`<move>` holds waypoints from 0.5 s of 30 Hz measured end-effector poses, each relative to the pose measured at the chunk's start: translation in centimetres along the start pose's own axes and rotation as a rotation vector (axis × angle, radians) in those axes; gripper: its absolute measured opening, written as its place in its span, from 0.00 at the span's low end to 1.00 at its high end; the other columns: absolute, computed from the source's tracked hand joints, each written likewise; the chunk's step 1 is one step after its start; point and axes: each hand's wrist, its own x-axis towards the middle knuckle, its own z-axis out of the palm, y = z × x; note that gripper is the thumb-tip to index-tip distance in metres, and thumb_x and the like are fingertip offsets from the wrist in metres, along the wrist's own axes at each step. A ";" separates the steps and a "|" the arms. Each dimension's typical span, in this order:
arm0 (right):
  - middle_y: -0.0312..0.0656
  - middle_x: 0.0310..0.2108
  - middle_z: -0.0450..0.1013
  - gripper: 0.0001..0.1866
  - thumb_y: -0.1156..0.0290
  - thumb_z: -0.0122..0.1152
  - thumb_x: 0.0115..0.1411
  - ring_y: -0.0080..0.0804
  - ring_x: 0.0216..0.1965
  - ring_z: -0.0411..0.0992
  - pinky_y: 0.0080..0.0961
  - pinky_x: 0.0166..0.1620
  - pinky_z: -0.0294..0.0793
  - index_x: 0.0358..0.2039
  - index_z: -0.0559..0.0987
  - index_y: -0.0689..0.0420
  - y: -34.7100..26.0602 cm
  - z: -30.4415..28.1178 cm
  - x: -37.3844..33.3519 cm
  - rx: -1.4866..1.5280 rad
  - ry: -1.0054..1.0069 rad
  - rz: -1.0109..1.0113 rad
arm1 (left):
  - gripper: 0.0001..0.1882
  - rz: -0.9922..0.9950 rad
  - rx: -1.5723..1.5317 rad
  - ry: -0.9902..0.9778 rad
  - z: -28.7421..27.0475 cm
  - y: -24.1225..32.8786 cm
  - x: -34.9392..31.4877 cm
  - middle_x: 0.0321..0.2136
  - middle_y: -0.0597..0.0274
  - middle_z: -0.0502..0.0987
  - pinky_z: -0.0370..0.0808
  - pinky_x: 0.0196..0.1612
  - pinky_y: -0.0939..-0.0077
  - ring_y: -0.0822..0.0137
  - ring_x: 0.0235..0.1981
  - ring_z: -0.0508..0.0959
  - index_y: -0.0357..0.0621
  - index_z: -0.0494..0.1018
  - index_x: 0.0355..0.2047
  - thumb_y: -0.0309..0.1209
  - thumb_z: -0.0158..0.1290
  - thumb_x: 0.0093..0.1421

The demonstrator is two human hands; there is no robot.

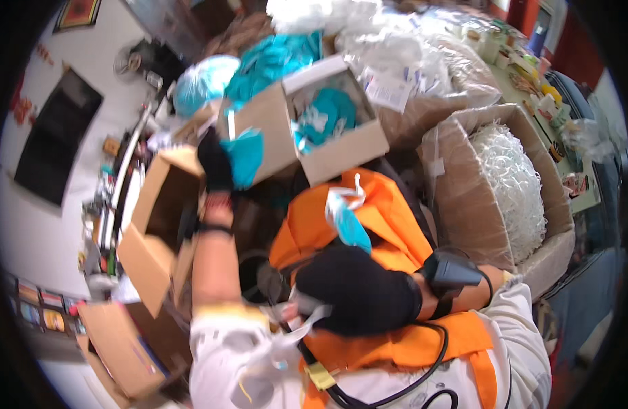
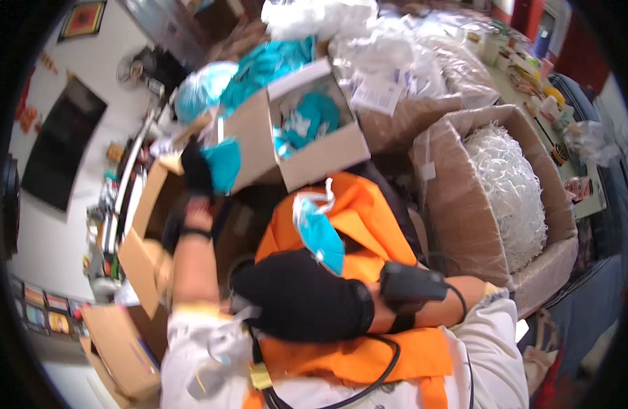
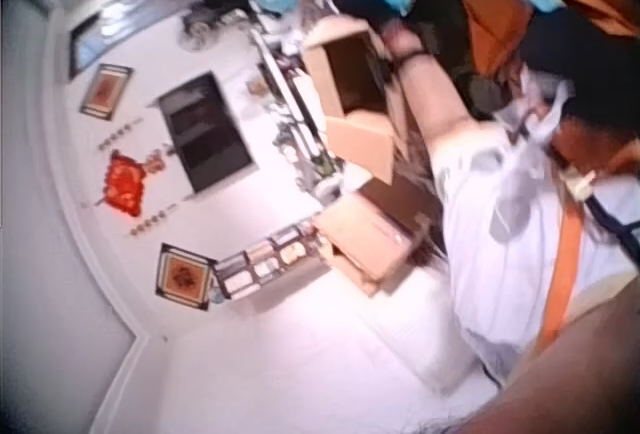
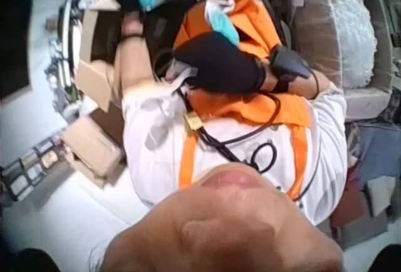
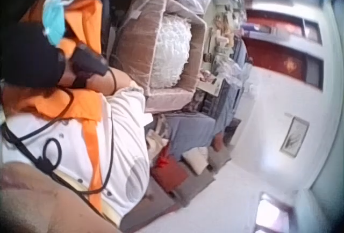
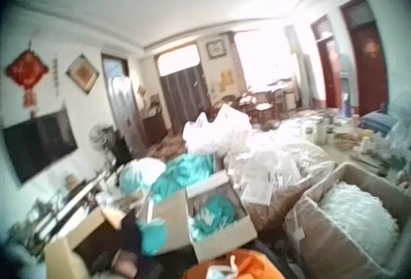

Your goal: The recorder is sorting green medical masks and other packaged supplies from several cardboard boxes.

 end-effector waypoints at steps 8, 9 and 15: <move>0.35 0.21 0.72 0.11 0.66 0.67 0.57 0.19 0.25 0.69 0.20 0.29 0.66 0.31 0.75 0.59 4.7 0.7 4.4 0.612 0.463 0.444 | 0.14 -0.446 -0.500 -0.330 -5.0 7.2 -0.1 0.21 0.65 0.69 0.67 0.27 0.77 0.74 0.23 0.69 0.37 0.70 0.31 0.30 0.39 0.71; 0.34 0.21 0.72 0.11 0.66 0.67 0.57 0.17 0.25 0.68 0.19 0.29 0.66 0.30 0.75 0.58 5.2 0.6 4.2 0.679 0.500 0.478 | 0.09 -0.144 0.012 -0.414 -5.9 6.8 0.2 0.27 0.51 0.74 0.72 0.37 0.63 0.53 0.33 0.77 0.36 0.71 0.36 0.28 0.44 0.66; 0.28 0.21 0.69 0.09 0.67 0.66 0.58 0.12 0.23 0.67 0.14 0.25 0.64 0.29 0.74 0.55 5.9 -1.2 2.8 0.707 0.644 0.544 | 0.21 -0.274 0.669 -0.072 -15.5 -2.9 0.1 0.33 0.47 0.79 0.75 0.36 0.54 0.43 0.35 0.78 0.45 0.76 0.36 0.45 0.37 0.68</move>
